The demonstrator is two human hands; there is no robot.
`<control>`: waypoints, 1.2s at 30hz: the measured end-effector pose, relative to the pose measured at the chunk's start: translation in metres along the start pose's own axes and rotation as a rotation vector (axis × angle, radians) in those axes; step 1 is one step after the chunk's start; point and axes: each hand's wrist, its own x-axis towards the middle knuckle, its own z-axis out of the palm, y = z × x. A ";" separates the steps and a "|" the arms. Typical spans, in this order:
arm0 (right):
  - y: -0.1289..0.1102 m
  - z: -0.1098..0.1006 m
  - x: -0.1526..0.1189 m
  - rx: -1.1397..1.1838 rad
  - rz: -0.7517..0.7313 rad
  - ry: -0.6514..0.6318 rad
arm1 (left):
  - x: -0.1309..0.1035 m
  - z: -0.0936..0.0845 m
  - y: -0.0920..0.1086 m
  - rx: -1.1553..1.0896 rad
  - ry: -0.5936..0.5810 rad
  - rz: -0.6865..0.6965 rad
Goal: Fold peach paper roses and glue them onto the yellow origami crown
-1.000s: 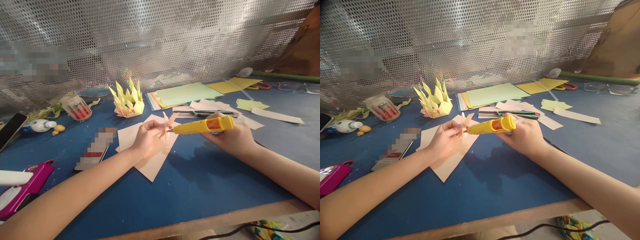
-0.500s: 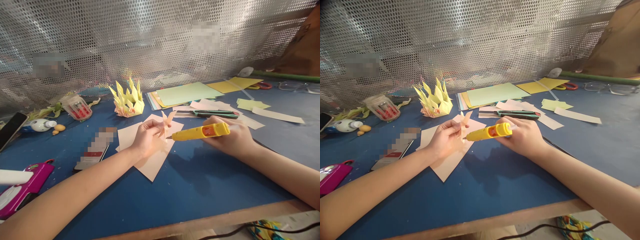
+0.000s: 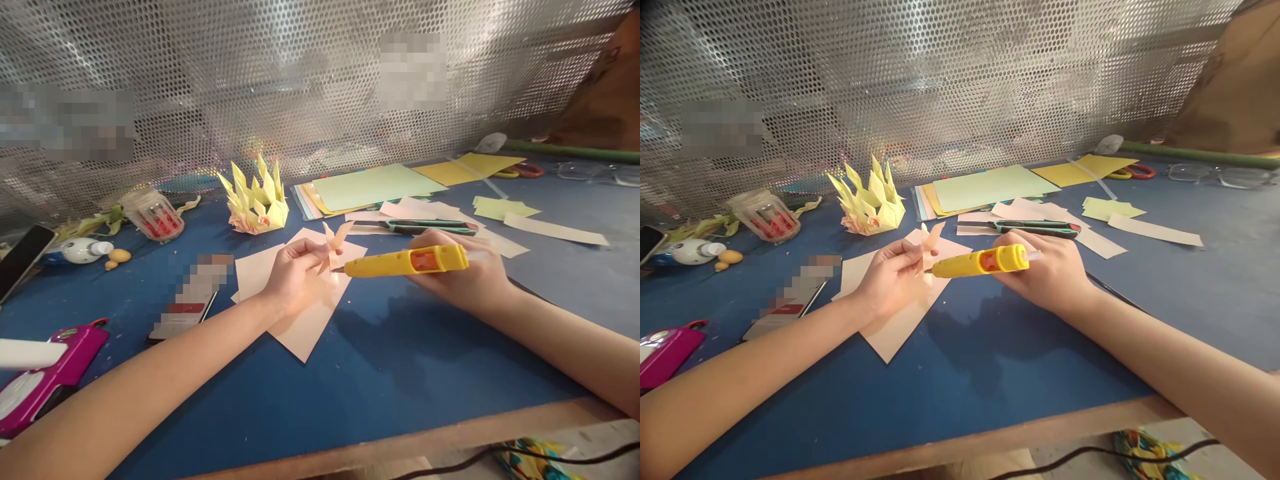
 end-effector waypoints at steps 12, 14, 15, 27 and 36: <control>0.000 0.000 0.002 -0.003 0.012 0.005 | -0.001 0.000 0.000 0.009 -0.004 -0.022; 0.000 -0.003 0.002 0.016 -0.012 -0.026 | -0.002 0.000 0.001 0.007 -0.004 -0.027; 0.001 -0.004 0.003 0.022 -0.020 -0.038 | -0.002 0.000 0.001 0.008 -0.004 -0.027; 0.001 0.003 -0.002 -0.085 0.107 0.022 | 0.000 0.000 0.001 0.036 0.018 -0.003; 0.004 0.002 -0.001 -0.118 0.053 0.042 | -0.001 0.002 0.003 0.058 0.008 -0.002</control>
